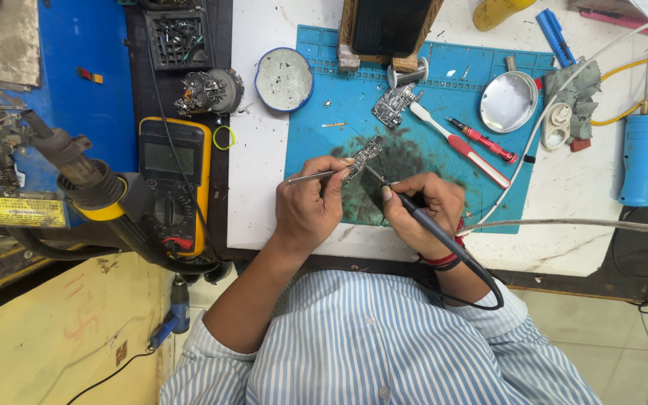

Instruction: The person holds a small circuit board with tweezers and uses a soldering iron to apply heat to specific points on the board. The person repeatedly adjusts the board's position and applies solder to different areas while maintaining a steady hand.

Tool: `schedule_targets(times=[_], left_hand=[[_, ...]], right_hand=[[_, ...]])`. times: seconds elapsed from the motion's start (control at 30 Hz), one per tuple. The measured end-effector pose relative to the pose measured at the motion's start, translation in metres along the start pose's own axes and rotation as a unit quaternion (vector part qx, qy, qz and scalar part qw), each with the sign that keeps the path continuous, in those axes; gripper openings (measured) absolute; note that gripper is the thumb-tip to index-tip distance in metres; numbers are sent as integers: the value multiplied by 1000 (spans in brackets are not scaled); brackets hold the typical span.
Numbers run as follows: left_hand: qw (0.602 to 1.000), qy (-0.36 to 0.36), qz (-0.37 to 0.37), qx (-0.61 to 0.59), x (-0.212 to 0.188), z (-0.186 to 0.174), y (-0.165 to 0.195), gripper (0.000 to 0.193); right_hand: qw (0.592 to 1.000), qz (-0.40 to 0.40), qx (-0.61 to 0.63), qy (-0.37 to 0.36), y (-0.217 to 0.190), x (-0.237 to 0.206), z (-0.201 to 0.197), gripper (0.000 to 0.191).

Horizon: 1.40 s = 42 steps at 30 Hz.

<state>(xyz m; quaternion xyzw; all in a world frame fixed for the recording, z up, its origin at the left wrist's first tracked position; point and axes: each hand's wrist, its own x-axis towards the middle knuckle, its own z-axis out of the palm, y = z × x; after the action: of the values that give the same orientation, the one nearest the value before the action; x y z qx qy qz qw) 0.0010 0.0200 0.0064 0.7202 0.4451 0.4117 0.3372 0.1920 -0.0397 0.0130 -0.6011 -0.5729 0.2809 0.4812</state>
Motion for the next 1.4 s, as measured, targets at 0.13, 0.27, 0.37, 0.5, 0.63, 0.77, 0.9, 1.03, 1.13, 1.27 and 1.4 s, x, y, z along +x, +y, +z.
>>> schedule_targets(times=[0.13, 0.27, 0.37, 0.5, 0.63, 0.77, 0.9, 1.03, 1.13, 1.27, 1.4], left_hand=[[1000, -3, -6, 12, 0, -1, 0, 10], [1000, -1, -2, 6, 0, 0, 0, 9], [1000, -1, -7, 4, 0, -1, 1, 10], [1000, -3, -8, 3, 0, -1, 1, 9], [1000, -1, -2, 9, 0, -1, 1, 10], [1000, -1, 0, 6, 0, -1, 0, 10], [1000, -2, -5, 2, 0, -1, 0, 10], [1000, -1, -3, 8, 0, -1, 0, 11], [1000, 1, 1, 7, 0, -1, 0, 11], [1000, 1, -2, 5, 0, 0, 0, 11], [1000, 0, -1, 2, 0, -1, 0, 11]], right_hand=[[1000, 15, 21, 0, 0, 0, 1, 13], [1000, 17, 18, 0, 0, -1, 0, 13], [1000, 12, 13, 0, 0, -1, 1, 13], [1000, 10, 14, 2, 1, -1, 1, 14], [1000, 13, 21, 0, 1, -2, 1, 13], [1000, 13, 20, 2, 1, -2, 1, 13], [1000, 19, 11, 2, 1, -2, 1, 13], [1000, 11, 13, 1, 1, -2, 1, 13], [1000, 10, 14, 3, 1, -2, 1, 13], [1000, 13, 17, 0, 1, -2, 0, 13], [1000, 8, 13, 2, 1, -2, 1, 13]])
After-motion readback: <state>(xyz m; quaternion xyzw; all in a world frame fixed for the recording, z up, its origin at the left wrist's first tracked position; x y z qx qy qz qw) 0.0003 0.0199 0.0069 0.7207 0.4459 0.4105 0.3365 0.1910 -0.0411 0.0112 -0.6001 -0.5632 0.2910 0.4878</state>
